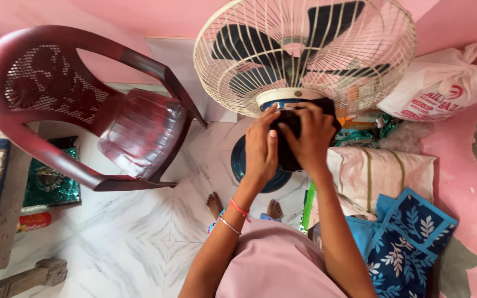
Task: The person wipes the front grille, blades, and base of a standing electric fan using a dark cloth. They then wipe the top surface of a nearby black cabinet.
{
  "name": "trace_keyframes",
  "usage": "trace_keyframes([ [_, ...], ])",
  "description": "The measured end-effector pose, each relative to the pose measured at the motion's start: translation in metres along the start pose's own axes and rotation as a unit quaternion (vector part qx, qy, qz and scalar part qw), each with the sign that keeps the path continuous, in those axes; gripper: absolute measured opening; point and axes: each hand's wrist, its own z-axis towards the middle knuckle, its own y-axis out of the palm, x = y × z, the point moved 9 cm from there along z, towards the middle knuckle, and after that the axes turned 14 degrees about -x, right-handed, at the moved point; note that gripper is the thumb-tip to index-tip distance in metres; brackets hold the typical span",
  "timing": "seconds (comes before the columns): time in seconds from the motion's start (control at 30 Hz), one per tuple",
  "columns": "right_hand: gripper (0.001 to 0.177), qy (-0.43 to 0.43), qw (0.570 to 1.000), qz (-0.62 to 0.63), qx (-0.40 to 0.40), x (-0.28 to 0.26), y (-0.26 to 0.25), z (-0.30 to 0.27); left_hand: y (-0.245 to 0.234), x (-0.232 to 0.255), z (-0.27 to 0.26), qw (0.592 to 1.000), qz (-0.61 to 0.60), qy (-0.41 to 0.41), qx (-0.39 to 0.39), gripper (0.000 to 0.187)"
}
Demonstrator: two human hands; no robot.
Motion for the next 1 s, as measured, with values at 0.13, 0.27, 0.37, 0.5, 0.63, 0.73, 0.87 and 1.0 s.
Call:
trace_keyframes([
  [0.13, 0.049, 0.012, 0.99, 0.134, 0.042, 0.059, 0.014, -0.007, 0.007, 0.001, -0.005, 1.0, -0.005, 0.005, -0.016, 0.036],
  [0.27, 0.056, 0.103, 0.936, 0.335, 0.025, 0.111, 0.05, -0.033, 0.017, -0.002, -0.009, 0.999, -0.003, 0.0, -0.036, 0.037],
  [0.37, 0.055, 0.122, 0.937, 0.327, 0.025, 0.106, 0.055, -0.055, 0.024, -0.004, -0.013, 0.998, -0.004, -0.012, -0.055, 0.041],
  [0.5, 0.052, 0.119, 0.978, 0.169, 0.018, 0.06, 0.034, -0.064, 0.03, -0.002, -0.017, 0.997, -0.005, 0.006, -0.077, 0.049],
  [0.63, 0.047, 0.047, 0.999, 0.024, 0.008, -0.006, 0.006, -0.061, 0.028, -0.005, -0.019, 0.996, -0.048, 0.014, -0.075, 0.057],
  [0.73, 0.046, 0.026, 0.999, -0.03, -0.002, -0.03, -0.006, -0.048, 0.024, -0.009, -0.018, 0.996, -0.061, 0.012, -0.066, 0.059],
  [0.87, 0.041, 0.029, 1.0, 0.007, 0.006, -0.026, -0.006, -0.035, 0.019, -0.013, -0.015, 0.997, -0.045, 0.004, -0.063, 0.06],
  [1.0, 0.043, 0.047, 0.998, 0.047, 0.013, 0.017, 0.015, -0.029, 0.021, -0.012, -0.011, 0.997, -0.019, 0.015, -0.074, 0.059],
])
